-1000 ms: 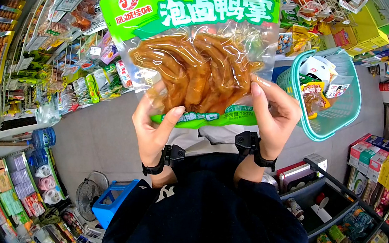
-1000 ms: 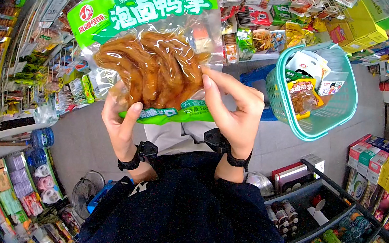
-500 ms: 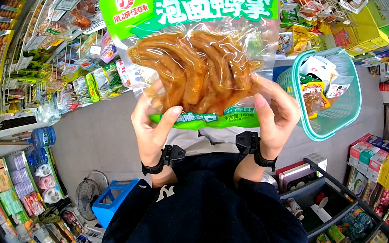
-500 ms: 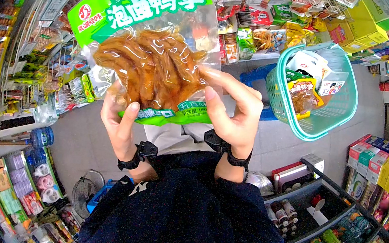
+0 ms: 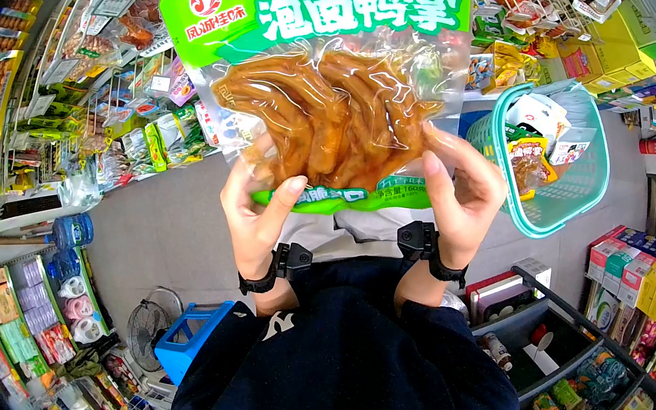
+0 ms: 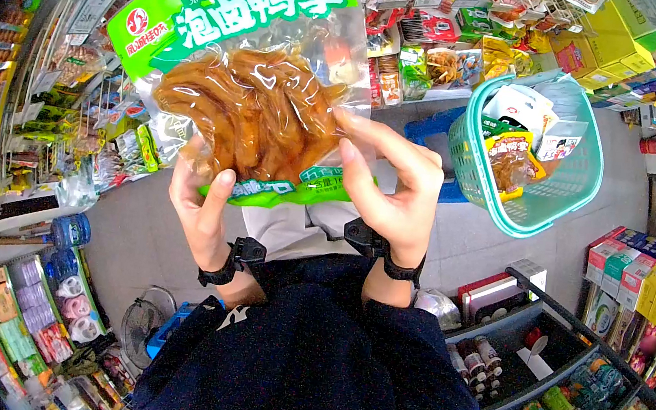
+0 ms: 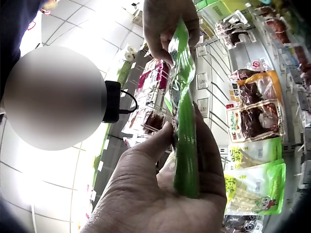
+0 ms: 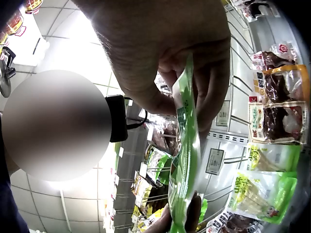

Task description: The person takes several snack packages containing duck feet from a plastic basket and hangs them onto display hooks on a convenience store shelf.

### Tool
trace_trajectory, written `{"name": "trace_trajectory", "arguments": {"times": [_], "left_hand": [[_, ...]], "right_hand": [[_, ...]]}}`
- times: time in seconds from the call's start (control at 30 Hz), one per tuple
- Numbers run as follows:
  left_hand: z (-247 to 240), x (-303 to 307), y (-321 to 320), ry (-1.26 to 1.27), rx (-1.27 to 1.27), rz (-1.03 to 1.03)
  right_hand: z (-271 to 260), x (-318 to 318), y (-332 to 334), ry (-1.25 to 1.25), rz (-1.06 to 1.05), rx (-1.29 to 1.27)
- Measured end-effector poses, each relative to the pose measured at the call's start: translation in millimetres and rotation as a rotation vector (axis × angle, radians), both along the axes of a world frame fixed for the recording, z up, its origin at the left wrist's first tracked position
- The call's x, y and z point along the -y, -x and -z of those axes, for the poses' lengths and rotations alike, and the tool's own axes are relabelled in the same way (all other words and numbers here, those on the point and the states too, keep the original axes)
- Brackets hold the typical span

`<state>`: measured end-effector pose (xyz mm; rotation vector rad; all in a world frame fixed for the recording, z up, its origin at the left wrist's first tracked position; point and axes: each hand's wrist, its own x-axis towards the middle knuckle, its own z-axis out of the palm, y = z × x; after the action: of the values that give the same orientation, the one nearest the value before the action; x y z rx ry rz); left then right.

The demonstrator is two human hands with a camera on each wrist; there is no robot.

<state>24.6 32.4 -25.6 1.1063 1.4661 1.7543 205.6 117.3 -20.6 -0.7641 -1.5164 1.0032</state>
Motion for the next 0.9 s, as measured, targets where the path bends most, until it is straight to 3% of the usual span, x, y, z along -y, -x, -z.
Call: {"name": "trace_trajectory", "arguments": {"times": [0.13,0.47,0.53,0.9], "left_hand": [[-1.1,-0.9,0.6,-0.003,-0.053,0.006],[-2.3,-1.5,-0.7,-0.012,-0.023,0.012],[-3.1,-1.4,-1.8,-0.017,-0.012,0.013],[4.4,5.3,3.1,-0.055,0.052,-0.027]], "right_hand": [[-3.4,2.1,2.2,0.127,-0.008,-0.044],[-6.9,0.0,0.7,0.067,-0.069,0.061],[-7.6,1.4,3.4,0.145,-0.020,-0.025],[-6.1,2.7,-3.2,0.072,-0.068,-0.077]]}}
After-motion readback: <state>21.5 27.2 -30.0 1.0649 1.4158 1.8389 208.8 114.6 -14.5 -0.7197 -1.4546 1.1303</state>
